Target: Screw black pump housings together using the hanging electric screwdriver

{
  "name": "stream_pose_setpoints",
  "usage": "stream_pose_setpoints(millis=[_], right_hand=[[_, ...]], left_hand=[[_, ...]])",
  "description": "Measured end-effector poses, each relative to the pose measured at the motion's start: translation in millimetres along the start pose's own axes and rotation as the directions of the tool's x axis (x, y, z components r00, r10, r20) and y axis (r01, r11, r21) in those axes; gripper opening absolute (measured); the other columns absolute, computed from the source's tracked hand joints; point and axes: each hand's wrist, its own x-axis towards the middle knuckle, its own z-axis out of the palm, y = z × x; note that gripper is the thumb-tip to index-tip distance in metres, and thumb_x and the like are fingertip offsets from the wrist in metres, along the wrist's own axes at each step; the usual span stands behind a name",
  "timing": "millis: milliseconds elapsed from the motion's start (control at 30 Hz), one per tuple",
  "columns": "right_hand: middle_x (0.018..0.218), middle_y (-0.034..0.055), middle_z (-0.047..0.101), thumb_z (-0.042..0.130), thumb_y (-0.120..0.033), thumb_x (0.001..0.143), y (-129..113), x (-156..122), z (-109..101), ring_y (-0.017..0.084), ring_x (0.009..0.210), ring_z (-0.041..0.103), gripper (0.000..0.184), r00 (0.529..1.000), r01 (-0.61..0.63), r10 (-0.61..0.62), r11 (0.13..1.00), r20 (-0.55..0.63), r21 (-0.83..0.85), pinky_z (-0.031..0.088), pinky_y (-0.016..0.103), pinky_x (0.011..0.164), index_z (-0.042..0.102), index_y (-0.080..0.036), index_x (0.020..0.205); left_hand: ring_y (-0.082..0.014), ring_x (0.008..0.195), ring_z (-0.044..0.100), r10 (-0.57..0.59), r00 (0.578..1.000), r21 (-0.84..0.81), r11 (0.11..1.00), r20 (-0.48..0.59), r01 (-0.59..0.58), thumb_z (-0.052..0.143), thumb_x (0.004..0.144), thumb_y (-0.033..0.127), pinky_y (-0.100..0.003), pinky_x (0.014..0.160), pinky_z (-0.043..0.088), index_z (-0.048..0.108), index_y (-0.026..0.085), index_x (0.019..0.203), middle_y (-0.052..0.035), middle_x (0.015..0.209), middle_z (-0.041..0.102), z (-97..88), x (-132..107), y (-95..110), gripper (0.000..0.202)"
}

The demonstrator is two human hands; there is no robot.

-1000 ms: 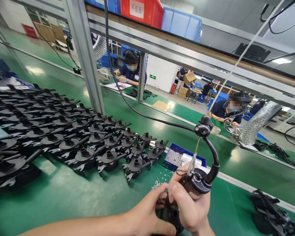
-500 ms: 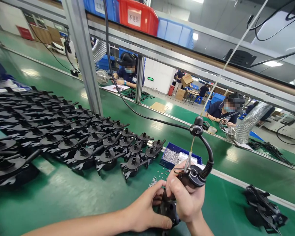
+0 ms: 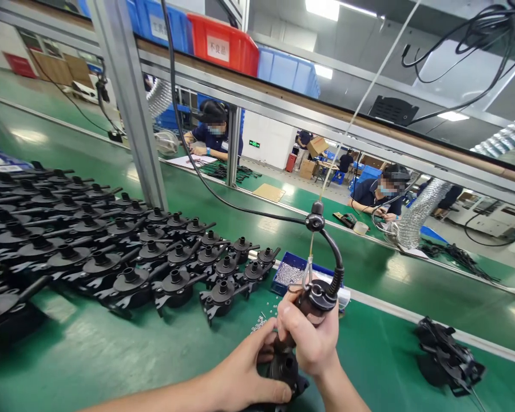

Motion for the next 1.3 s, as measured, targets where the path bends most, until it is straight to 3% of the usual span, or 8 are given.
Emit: stream_pose_setpoints(millis=[267,400,467,667,833,1067,1133,1300], right_hand=[[0.064,-0.001,0.064,0.078,-0.035,0.1,-0.6,7.0,-18.6,0.016,0.05,0.059,0.025,0.997,0.077,-0.079,0.993,-0.016,-0.088,0.048,0.03,0.051,0.065,-0.02,0.085],[0.073,-0.0012,0.069,0.081,-0.031,0.099,-11.8,11.4,-40.2,0.019,0.06,0.068,0.016,0.974,0.177,-0.191,0.977,-0.121,-0.122,0.057,0.032,0.062,0.067,-0.023,0.096],[0.076,0.0015,0.072,0.086,-0.037,0.096,-15.1,15.8,-46.0,0.022,0.067,0.07,0.023,0.976,0.106,-0.151,0.959,-0.158,-0.262,0.058,0.035,0.068,0.068,-0.022,0.094],[0.068,-0.0041,0.051,0.083,-0.047,0.091,-3.7,34.4,-43.6,0.016,0.064,0.045,0.032,0.991,-0.13,0.12,0.745,-0.061,-0.655,0.037,0.031,0.061,0.068,-0.019,0.085],[0.078,-0.0016,0.061,0.076,-0.045,0.094,14.5,41.6,-46.5,0.018,0.069,0.048,0.028,0.968,-0.16,0.247,0.725,0.036,-0.67,0.039,0.031,0.065,0.066,-0.019,0.099],[0.08,-0.0039,0.062,0.07,-0.047,0.097,17.3,42.8,-51.4,0.019,0.07,0.049,0.03,0.943,-0.223,0.333,0.658,0.013,-0.719,0.042,0.033,0.069,0.062,-0.023,0.112],[0.079,-0.0048,0.06,0.069,-0.047,0.098,17.4,43.8,-51.8,0.019,0.071,0.05,0.029,0.947,-0.212,0.322,0.641,0.008,-0.738,0.042,0.034,0.07,0.062,-0.023,0.112],[0.078,-0.0051,0.058,0.068,-0.044,0.097,16.7,45.1,-50.1,0.02,0.073,0.051,0.025,0.951,-0.188,0.309,0.589,0.004,-0.786,0.04,0.035,0.071,0.062,-0.023,0.108]], left_hand=[[-0.0214,0.099,0.066,0.018,0.999,0.103,0.995,-0.051,-0.013,0.1,0.06,0.036,-0.033,0.089,0.049,0.043,0.026,0.109,-0.0011,0.109,0.068,-2.8,3.2,-18.3,0.076],[-0.0293,0.126,0.065,0.042,0.976,0.068,0.996,0.213,-0.058,0.108,0.05,0.047,-0.044,0.118,0.041,0.024,0.03,0.138,-0.0095,0.131,0.067,-21.0,3.5,-28.5,0.123],[-0.0329,0.138,0.06,0.029,0.966,0.062,0.997,0.255,-0.046,0.109,0.048,0.05,-0.047,0.126,0.034,0.021,0.029,0.143,-0.0117,0.132,0.067,-24.8,2.5,-29.0,0.131],[-0.0198,0.091,0.064,-0.024,0.993,0.14,0.989,-0.114,0.04,0.103,0.05,0.042,-0.031,0.085,0.051,0.043,0.026,0.126,-0.0018,0.109,0.065,-17.4,-1.0,-11.0,0.099],[-0.0196,0.089,0.054,0.043,0.928,0.373,0.922,-0.371,0.106,0.092,0.053,0.027,-0.031,0.082,0.045,0.058,0.023,0.107,0.0021,0.092,0.056,-17.9,-6.8,7.5,0.064],[-0.0179,0.088,0.057,0.251,0.883,0.558,0.83,-0.397,0.015,0.075,0.065,0.015,-0.029,0.08,0.051,0.059,0.024,0.115,0.0016,0.095,0.055,-17.7,-12.7,2.1,0.054],[-0.018,0.09,0.06,0.424,0.84,0.674,0.732,-0.34,-0.097,0.073,0.066,0.011,-0.029,0.081,0.053,0.057,0.024,0.116,0.0003,0.099,0.056,-21.6,-12.0,-1.6,0.054],[-0.0188,0.089,0.062,0.778,0.624,0.858,0.37,-0.077,-0.356,0.067,0.08,0.008,-0.028,0.078,0.054,0.055,0.024,0.11,-0.003,0.098,0.06,-32.4,-12.0,-0.6,0.037]])
